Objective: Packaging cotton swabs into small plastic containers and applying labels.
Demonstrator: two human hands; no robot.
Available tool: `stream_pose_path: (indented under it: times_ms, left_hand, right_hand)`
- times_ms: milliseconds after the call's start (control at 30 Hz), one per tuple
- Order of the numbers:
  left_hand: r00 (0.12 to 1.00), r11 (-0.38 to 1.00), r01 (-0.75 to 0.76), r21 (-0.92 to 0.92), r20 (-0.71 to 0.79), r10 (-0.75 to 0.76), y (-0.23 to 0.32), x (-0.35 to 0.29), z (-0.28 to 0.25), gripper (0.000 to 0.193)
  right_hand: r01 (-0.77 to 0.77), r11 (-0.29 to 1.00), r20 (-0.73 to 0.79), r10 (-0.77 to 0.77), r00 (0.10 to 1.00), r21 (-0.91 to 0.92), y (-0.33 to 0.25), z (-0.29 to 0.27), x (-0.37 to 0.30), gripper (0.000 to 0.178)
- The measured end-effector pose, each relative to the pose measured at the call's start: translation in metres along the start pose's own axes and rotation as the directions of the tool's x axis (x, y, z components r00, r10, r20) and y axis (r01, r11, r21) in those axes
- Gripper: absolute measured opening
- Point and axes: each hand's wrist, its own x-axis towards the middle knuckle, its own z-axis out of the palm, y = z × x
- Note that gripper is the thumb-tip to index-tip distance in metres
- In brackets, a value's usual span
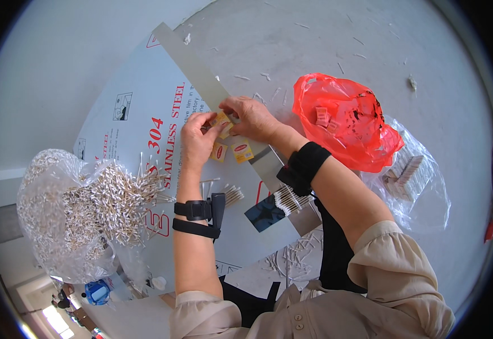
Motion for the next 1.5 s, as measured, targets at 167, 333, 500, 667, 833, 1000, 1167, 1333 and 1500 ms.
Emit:
stream_pose_path:
  times_ms: [167, 333, 500, 667, 833, 1000, 1167, 1333, 1500]
  left_hand:
    - [0.998, 0.990, -0.006, 0.139, -0.058, 0.015, -0.004, 0.006, -0.003, 0.024]
    - [0.995, 0.983, -0.020, 0.183, -0.093, 0.037, 0.001, 0.004, 0.004, 0.019]
    - [0.995, 0.986, 0.047, 0.162, -0.089, -0.033, 0.004, 0.002, 0.006, 0.015]
    - [0.998, 0.978, 0.017, 0.208, -0.059, -0.004, 0.003, 0.006, 0.005, 0.013]
    - [0.998, 0.981, 0.041, 0.189, -0.057, -0.031, 0.001, 0.007, 0.000, 0.015]
    - [0.998, 0.980, 0.035, 0.194, -0.052, -0.025, 0.001, 0.005, 0.005, 0.016]
    - [0.995, 0.989, 0.007, 0.149, -0.102, 0.009, -0.002, 0.000, 0.009, 0.015]
    - [0.975, 0.998, 0.023, 0.055, -0.223, -0.010, -0.018, 0.004, 0.000, 0.015]
    - [0.932, 0.952, 0.197, -0.233, -0.257, -0.256, -0.004, 0.004, 0.009, 0.010]
  right_hand:
    - [-0.006, 0.999, -0.053, 0.008, 0.999, 0.049, 0.001, 0.002, -0.002, 0.061]
    - [-0.002, 0.999, -0.023, 0.004, 1.000, 0.053, 0.004, 0.002, -0.002, 0.060]
    - [-0.203, 0.877, 0.067, 0.194, 0.979, 0.434, 0.003, 0.001, 0.001, 0.049]
    - [-0.171, 0.956, -0.094, 0.198, 0.976, 0.238, -0.001, 0.009, 0.003, 0.034]
    - [-0.154, 0.954, -0.083, 0.181, 0.980, 0.258, -0.004, 0.008, 0.002, 0.033]
    - [-0.197, 0.915, -0.067, 0.235, 0.970, 0.351, 0.006, 0.014, 0.001, 0.031]
    - [-0.277, 0.901, -0.099, 0.326, 0.940, 0.335, 0.001, 0.015, 0.006, 0.029]
    - [-0.279, 0.923, -0.053, 0.303, 0.952, 0.264, -0.006, 0.010, 0.004, 0.029]
    - [-0.248, 0.932, -0.067, 0.274, 0.959, 0.265, 0.002, 0.007, 0.000, 0.024]
